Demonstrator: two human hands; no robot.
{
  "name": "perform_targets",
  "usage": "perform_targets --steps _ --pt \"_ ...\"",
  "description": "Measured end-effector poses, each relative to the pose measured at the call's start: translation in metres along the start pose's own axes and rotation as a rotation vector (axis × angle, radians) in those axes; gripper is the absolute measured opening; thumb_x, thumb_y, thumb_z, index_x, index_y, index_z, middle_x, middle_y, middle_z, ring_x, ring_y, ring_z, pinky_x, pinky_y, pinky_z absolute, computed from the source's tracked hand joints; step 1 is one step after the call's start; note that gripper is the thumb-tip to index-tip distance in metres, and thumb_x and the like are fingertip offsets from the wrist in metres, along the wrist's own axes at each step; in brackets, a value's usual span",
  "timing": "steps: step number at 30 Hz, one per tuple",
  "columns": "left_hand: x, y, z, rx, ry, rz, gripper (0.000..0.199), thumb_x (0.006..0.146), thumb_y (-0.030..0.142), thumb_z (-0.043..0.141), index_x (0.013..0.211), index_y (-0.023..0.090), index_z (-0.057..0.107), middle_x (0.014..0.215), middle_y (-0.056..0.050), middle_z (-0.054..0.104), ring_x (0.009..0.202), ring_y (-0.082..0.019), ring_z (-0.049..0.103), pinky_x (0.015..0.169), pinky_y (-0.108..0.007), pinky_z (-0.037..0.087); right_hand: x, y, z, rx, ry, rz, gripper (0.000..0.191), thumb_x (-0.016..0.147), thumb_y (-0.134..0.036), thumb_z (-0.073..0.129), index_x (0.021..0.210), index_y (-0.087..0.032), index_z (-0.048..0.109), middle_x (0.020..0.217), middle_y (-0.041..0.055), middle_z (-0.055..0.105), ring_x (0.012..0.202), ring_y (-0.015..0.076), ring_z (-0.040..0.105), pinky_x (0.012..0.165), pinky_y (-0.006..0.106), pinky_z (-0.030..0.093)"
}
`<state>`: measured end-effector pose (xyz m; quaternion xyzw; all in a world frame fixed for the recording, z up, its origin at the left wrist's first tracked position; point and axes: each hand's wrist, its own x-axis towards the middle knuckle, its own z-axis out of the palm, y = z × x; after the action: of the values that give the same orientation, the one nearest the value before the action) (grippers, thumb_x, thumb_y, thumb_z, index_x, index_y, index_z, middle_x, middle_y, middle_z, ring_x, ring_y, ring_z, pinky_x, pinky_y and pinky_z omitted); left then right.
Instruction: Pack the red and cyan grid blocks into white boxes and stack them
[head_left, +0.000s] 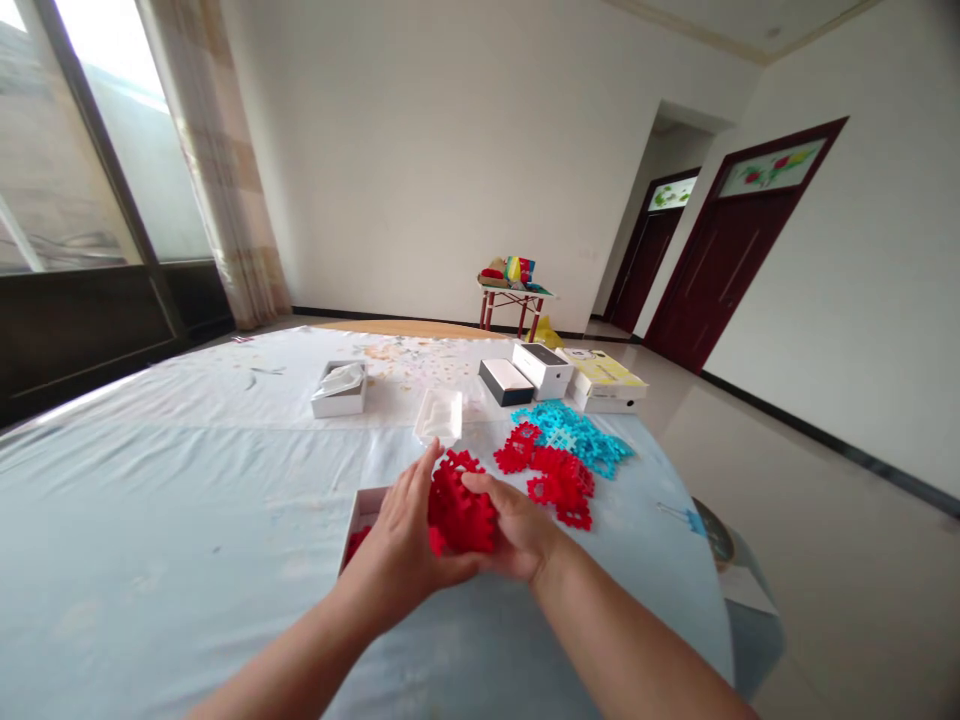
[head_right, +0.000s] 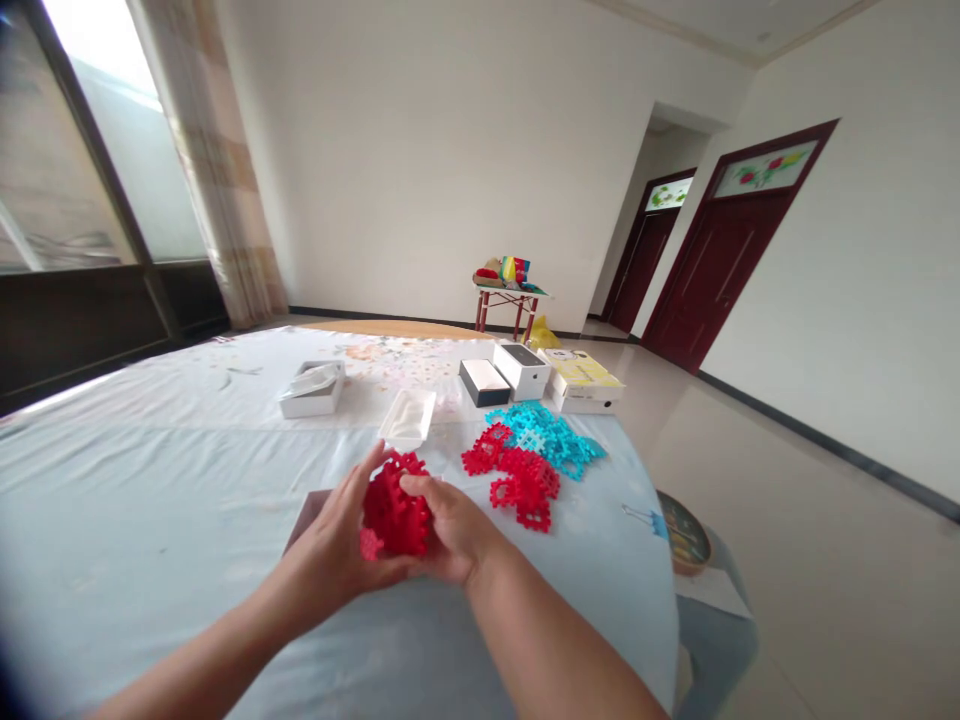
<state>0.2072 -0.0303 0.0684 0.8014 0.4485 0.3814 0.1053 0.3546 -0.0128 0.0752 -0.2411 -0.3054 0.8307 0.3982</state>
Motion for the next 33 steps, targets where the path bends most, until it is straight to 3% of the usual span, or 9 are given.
perform_targets --steps 4,7,11,15,20,24,27,31,33 --pt "-0.007 -0.010 0.013 -0.023 -0.010 -0.101 0.121 0.051 0.040 0.077 0.140 0.023 -0.003 0.133 -0.018 0.036 0.122 -0.034 0.038 0.097 -0.052 0.037 0.002 0.013 0.008 0.029 0.042 -0.017 0.029 0.074 -0.033 0.058 0.094 -0.012 0.061 0.078 0.0042 0.067 0.076 0.0151 0.063 0.076 0.027 0.047" --pt "-0.011 -0.011 0.015 -0.031 -0.026 -0.093 0.112 0.055 0.036 0.073 0.140 0.023 0.000 0.136 -0.016 0.034 0.125 -0.033 0.033 0.100 -0.050 0.034 0.000 0.014 0.008 -0.005 0.050 -0.031 0.031 0.074 -0.035 0.060 0.095 -0.012 0.061 0.080 0.0049 0.067 0.081 0.0168 0.063 0.079 0.029 0.046" --pt "-0.010 -0.007 0.012 -0.066 -0.051 -0.084 0.092 0.064 0.029 0.063 0.138 0.021 0.009 0.136 -0.015 0.035 0.127 -0.028 0.033 0.102 -0.046 0.034 -0.003 0.011 0.005 -0.026 -0.024 -0.067 0.034 0.078 -0.042 0.056 0.098 -0.014 0.060 0.085 0.0051 0.066 0.083 0.0171 0.062 0.080 0.031 0.046" --pt "-0.009 -0.003 0.006 -0.087 -0.045 -0.098 0.085 0.065 0.030 0.062 0.136 0.020 0.016 0.131 -0.015 0.041 0.123 -0.028 0.039 0.100 -0.045 0.037 -0.008 0.009 0.004 -0.091 -0.093 -0.080 0.042 0.083 -0.049 0.047 0.104 -0.014 0.058 0.088 0.0059 0.065 0.083 0.0173 0.062 0.078 0.033 0.047" --pt "-0.008 0.004 0.002 -0.098 -0.066 -0.150 0.090 0.064 0.027 0.060 0.138 0.017 0.009 0.128 -0.016 0.044 0.120 -0.028 0.043 0.097 -0.045 0.040 -0.015 0.005 0.011 -0.310 -0.168 -0.124 0.042 0.072 -0.041 0.065 0.104 -0.016 0.058 0.088 0.0036 0.064 0.084 0.0176 0.060 0.080 0.032 0.045" --pt "-0.009 0.012 0.003 -0.060 -0.018 -0.119 0.096 0.063 0.018 0.056 0.139 0.015 -0.004 0.130 -0.020 0.039 0.122 -0.031 0.040 0.096 -0.050 0.039 -0.017 0.006 0.016 -0.481 -0.026 -0.202 0.042 0.066 -0.036 0.071 0.101 -0.017 0.059 0.090 0.0019 0.063 0.088 0.0182 0.059 0.080 0.031 0.045" --pt "-0.011 0.016 0.005 -0.011 -0.012 -0.122 0.099 0.068 0.024 0.055 0.138 0.018 -0.015 0.135 -0.022 0.031 0.128 -0.033 0.029 0.097 -0.054 0.036 -0.018 0.008 0.016 -0.606 0.085 -0.294 0.043 0.068 -0.038 0.069 0.104 -0.018 0.057 0.094 0.0028 0.063 0.092 0.0199 0.058 0.081 0.032 0.045" --pt "-0.015 0.018 0.010 0.040 -0.007 -0.159 0.101 0.073 0.033 0.056 0.136 0.020 -0.022 0.138 -0.022 0.026 0.130 -0.036 0.024 0.096 -0.056 0.036 -0.023 0.013 0.017 -0.715 0.234 -0.423 0.066 0.066 -0.034 0.071 0.123 -0.022 0.039 0.112 0.0050 0.058 0.101 0.0198 0.056 0.090 0.035 0.042" --pt "-0.017 0.020 0.011 0.052 0.012 -0.145 0.104 0.071 0.032 0.058 0.136 0.022 -0.021 0.140 -0.022 0.025 0.130 -0.036 0.025 0.095 -0.055 0.037 -0.026 0.012 0.017 -0.761 0.243 -0.447 0.069 0.066 -0.032 0.071 0.124 -0.023 0.037 0.113 0.0056 0.057 0.101 0.0196 0.056 0.090 0.035 0.043"
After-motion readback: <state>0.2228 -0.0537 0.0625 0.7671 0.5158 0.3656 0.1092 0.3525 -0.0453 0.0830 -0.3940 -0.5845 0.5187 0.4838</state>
